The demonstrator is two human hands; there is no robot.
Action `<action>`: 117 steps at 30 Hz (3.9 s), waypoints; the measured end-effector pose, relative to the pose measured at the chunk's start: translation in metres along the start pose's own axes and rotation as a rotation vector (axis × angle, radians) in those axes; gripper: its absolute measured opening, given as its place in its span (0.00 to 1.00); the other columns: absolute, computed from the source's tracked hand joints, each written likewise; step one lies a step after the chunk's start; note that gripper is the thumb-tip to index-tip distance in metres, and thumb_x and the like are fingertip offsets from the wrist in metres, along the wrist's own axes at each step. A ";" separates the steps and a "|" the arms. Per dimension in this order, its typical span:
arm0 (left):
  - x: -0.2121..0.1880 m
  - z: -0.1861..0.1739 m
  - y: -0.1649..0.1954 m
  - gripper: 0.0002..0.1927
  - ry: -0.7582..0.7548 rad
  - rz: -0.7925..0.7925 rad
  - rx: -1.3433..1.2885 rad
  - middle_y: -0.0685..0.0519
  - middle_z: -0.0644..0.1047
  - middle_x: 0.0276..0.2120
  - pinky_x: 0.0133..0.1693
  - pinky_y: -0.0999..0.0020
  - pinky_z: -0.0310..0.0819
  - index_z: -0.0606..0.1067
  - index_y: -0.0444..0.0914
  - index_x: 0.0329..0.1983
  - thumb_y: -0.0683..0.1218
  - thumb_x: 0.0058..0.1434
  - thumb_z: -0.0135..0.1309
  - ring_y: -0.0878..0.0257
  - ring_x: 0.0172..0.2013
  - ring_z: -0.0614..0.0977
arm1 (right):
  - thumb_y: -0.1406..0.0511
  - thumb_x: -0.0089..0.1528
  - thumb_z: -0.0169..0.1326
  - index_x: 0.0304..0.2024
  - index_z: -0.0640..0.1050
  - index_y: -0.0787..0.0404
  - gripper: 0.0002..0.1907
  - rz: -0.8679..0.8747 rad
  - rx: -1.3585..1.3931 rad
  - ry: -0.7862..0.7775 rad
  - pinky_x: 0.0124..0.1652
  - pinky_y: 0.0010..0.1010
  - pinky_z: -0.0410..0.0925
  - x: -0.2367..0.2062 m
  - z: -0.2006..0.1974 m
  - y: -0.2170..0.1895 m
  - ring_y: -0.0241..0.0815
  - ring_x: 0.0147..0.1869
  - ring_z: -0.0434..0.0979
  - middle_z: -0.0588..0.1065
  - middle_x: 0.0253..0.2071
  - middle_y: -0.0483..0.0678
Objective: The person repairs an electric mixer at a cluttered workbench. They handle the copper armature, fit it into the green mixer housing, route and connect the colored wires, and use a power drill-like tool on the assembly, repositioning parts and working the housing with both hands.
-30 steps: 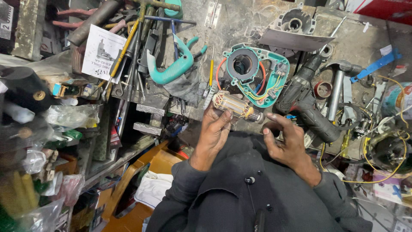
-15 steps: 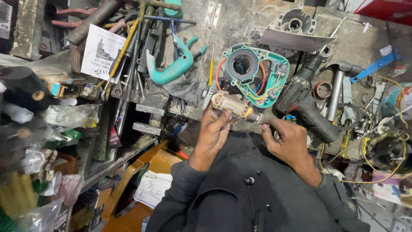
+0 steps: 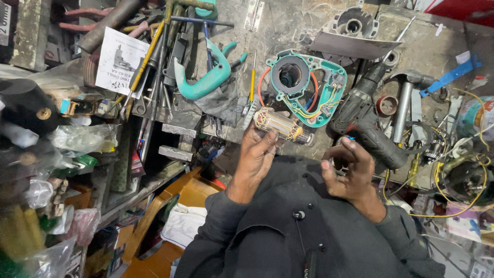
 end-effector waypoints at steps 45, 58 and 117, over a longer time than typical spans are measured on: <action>-0.008 0.021 0.013 0.25 -0.035 0.155 0.718 0.52 0.81 0.48 0.53 0.68 0.78 0.74 0.31 0.56 0.37 0.56 0.70 0.68 0.49 0.81 | 0.65 0.60 0.63 0.51 0.76 0.64 0.19 0.236 -0.150 -0.120 0.33 0.28 0.66 0.020 0.010 0.019 0.37 0.31 0.71 0.76 0.43 0.50; -0.003 0.011 0.006 0.29 -0.037 0.040 0.029 0.40 0.75 0.59 0.53 0.65 0.71 0.64 0.32 0.70 0.38 0.67 0.58 0.53 0.58 0.79 | 0.65 0.50 0.70 0.52 0.76 0.63 0.29 0.244 -0.140 -0.179 0.32 0.28 0.67 0.017 0.022 0.025 0.36 0.31 0.73 0.75 0.34 0.47; -0.004 0.010 -0.008 0.29 -0.065 0.009 -0.055 0.40 0.75 0.60 0.62 0.57 0.70 0.63 0.35 0.69 0.39 0.67 0.59 0.52 0.61 0.77 | 0.67 0.54 0.69 0.49 0.78 0.63 0.22 0.120 -0.099 -0.065 0.31 0.23 0.67 0.001 0.011 0.030 0.32 0.31 0.73 0.78 0.41 0.50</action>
Point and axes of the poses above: each hand's wrist, its own x-axis towards the middle knuckle, its own z-axis out of the palm, y = z × x, the point moved 10 cm from there along x, towards the middle knuckle
